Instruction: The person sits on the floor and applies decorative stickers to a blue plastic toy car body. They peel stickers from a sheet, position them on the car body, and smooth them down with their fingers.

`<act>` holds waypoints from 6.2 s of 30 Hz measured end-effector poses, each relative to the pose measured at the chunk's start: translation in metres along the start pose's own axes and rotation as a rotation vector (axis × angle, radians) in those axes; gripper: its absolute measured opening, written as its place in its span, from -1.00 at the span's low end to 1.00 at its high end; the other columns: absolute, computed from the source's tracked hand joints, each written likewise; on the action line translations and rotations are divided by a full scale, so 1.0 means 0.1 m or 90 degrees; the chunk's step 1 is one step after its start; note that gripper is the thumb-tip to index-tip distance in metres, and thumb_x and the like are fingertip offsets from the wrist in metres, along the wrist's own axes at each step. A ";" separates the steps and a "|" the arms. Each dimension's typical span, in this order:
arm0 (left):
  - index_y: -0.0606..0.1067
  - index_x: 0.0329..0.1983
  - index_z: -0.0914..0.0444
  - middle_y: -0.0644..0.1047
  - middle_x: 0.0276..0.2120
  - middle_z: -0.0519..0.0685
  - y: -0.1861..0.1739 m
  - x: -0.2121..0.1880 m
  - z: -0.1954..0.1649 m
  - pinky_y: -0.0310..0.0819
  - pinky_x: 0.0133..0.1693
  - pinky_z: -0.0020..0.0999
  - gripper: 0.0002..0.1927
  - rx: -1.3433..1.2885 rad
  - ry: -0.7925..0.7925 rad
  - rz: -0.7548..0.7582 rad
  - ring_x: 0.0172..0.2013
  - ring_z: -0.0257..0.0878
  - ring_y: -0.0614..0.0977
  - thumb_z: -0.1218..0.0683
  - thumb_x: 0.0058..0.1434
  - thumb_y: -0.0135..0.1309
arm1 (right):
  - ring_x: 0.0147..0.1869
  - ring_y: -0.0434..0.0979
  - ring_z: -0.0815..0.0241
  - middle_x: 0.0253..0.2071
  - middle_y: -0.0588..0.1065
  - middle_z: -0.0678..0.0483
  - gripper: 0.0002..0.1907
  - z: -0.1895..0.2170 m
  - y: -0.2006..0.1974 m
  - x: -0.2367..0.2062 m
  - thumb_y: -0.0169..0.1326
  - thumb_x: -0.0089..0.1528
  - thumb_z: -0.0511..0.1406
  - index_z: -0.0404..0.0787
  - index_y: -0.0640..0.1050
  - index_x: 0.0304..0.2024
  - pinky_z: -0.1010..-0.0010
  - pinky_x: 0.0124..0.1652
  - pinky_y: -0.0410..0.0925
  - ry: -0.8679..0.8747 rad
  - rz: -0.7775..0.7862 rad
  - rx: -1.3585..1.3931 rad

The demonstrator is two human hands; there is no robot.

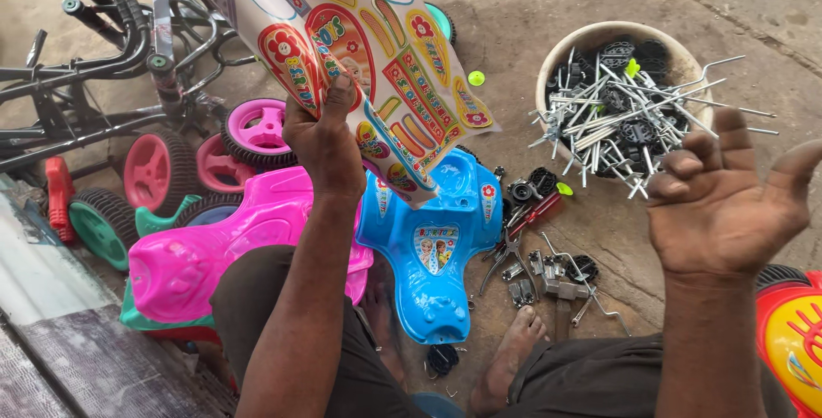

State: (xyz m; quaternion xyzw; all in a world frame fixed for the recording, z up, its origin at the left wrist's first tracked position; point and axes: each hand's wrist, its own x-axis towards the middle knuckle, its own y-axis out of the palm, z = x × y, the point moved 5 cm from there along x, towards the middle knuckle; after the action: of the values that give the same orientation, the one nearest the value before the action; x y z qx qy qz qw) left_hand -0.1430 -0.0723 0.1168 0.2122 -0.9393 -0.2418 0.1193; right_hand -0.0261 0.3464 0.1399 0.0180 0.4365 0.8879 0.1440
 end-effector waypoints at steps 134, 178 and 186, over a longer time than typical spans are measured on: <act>0.37 0.22 0.47 0.61 0.01 0.20 0.35 -0.63 0.37 0.56 0.10 -0.06 -0.30 -0.311 -0.575 0.466 -0.02 -0.03 0.68 0.24 -0.02 0.31 | -0.36 0.57 0.31 -0.24 0.63 0.00 -0.75 0.28 -0.34 0.30 0.14 0.31 -0.38 -0.37 0.62 0.02 0.40 -0.38 0.44 -0.053 -0.312 -0.683; 0.60 -0.03 0.39 0.68 -0.17 0.06 1.10 -1.07 0.74 0.67 -0.07 -0.24 -0.75 -0.049 -0.332 0.434 -0.18 -0.22 0.71 0.28 0.21 0.22 | -0.17 0.68 0.19 -0.16 0.62 -0.07 -0.79 -0.72 0.97 0.06 0.21 0.23 -0.38 -0.28 0.65 -0.07 0.39 -0.18 0.53 -0.295 0.139 -0.985; 0.57 0.01 0.38 0.67 -0.14 0.04 0.91 -1.12 0.74 0.65 -0.07 -0.25 -0.68 -0.032 -0.370 0.379 -0.17 -0.21 0.71 0.31 0.15 0.18 | -0.15 0.65 0.17 -0.17 0.63 -0.08 -0.80 -0.89 0.73 0.02 0.16 0.26 -0.40 -0.27 0.66 -0.06 0.39 -0.13 0.46 -0.245 0.141 -1.016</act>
State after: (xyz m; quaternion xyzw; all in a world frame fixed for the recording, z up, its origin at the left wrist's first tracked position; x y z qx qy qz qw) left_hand -0.0990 0.0809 0.0856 -0.1486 -0.9480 -0.2695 -0.0813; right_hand -0.0601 0.2361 0.1415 0.1048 -0.3617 0.9213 0.0973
